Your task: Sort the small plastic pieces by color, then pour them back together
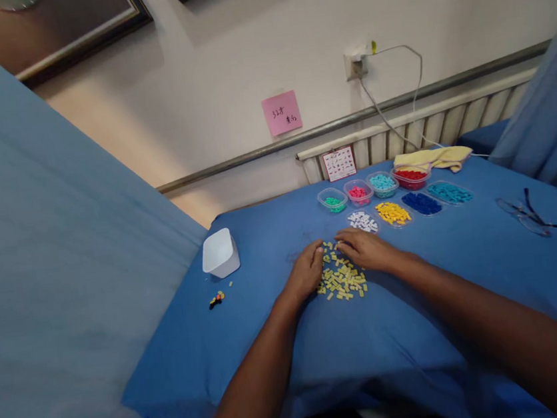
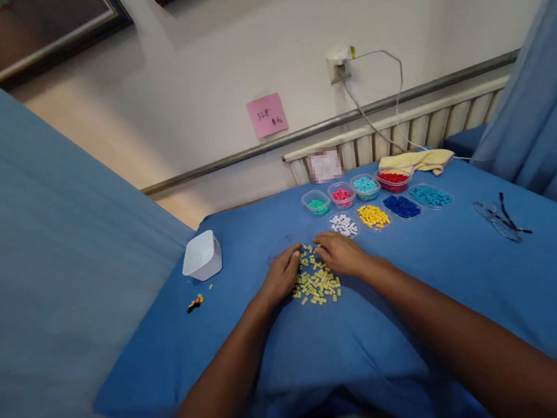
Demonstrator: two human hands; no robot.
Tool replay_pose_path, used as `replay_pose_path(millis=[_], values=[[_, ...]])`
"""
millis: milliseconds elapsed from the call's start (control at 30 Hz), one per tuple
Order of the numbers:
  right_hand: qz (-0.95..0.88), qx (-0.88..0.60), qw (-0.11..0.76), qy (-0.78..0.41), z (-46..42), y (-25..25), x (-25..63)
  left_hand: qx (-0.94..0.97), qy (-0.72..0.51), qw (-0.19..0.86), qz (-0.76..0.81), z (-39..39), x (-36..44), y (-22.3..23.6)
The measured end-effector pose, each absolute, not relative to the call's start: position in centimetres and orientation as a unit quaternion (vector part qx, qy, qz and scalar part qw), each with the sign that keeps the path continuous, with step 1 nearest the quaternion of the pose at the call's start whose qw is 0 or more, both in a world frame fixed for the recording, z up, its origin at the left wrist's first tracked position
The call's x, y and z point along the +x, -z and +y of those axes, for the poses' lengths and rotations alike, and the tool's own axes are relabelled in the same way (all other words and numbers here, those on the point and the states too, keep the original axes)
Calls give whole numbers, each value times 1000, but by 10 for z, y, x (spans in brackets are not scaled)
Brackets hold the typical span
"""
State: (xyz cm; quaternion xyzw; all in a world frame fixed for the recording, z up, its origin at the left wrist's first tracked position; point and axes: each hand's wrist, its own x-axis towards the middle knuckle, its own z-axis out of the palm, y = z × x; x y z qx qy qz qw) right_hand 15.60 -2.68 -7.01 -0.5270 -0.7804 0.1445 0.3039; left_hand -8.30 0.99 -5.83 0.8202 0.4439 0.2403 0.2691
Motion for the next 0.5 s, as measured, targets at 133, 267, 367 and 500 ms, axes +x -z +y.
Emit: replay_pose_path(millis=[133, 267, 367, 500], values=[[-801, -500, 291, -154, -4, 76, 134, 784, -299, 275, 469, 25, -77, 54], [-822, -473, 268, -166, -2, 74, 123, 766, -292, 293, 492, 37, -68, 59], [-844, -409, 270, -217, -20, 66, 132, 763, -307, 369, 433, 28, -63, 65], [-796, -406, 340, -293, -44, 56, 159, 708, -370, 462, 385, 19, -68, 65]])
